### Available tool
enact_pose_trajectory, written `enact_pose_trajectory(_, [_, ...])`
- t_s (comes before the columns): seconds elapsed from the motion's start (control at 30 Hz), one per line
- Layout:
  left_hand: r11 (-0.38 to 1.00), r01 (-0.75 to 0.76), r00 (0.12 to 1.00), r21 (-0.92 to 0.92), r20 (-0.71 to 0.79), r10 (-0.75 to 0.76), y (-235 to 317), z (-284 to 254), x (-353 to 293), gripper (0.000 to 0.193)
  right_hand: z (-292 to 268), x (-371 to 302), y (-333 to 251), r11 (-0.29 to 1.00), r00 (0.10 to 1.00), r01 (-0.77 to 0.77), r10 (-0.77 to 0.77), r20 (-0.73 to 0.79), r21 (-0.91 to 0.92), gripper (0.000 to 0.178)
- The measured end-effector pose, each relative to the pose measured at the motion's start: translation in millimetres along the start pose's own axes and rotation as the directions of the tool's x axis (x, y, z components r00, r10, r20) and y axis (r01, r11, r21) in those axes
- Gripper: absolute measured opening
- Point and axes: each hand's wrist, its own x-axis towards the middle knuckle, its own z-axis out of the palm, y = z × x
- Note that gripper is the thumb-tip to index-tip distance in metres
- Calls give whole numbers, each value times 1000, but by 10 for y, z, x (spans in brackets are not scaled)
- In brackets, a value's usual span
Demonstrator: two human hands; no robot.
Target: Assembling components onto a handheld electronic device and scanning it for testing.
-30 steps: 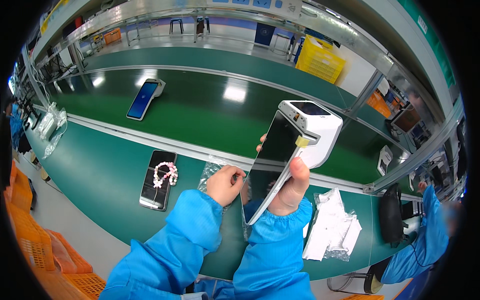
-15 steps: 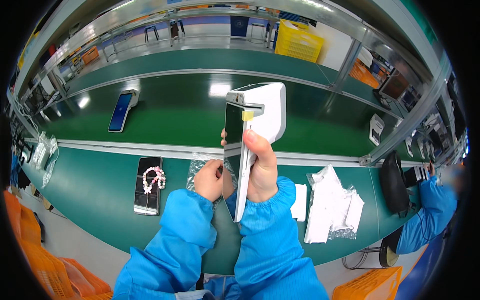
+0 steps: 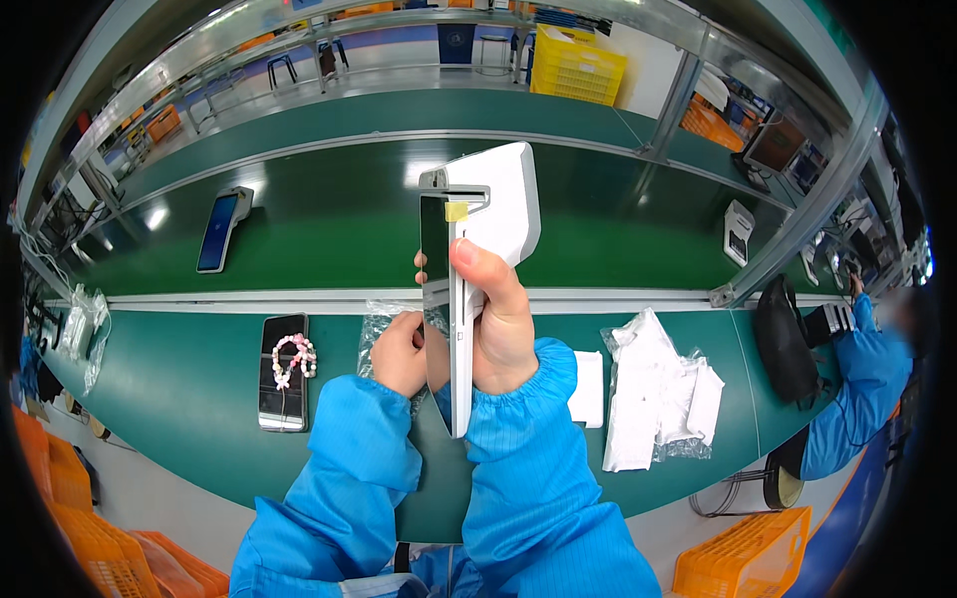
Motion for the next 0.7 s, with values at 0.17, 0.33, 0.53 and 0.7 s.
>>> enact_pose_trajectory(0.17, [1000, -1, 1000, -2, 18, 1, 7, 52, 10, 6, 12, -7, -53, 1000, 1000, 21, -21, -15, -2, 35])
enact_pose_trajectory(0.33, [1000, -8, 1000, -7, 13, 8, -21, 43, 11, 7, -23, 2, -48, 1000, 1000, 3, -3, -16, 3, 35])
enact_pose_trajectory(0.53, [1000, 7, 1000, -5, 25, -7, 17, 22, 8, 7, -22, 0, -22, 999, 999, -18, 19, -43, 33, 36])
enact_pose_trajectory(0.7, [1000, 3, 1000, -28, 20, -2, -4, 32, 10, 7, -31, 3, -14, 1000, 998, -15, 15, -63, -3, 38])
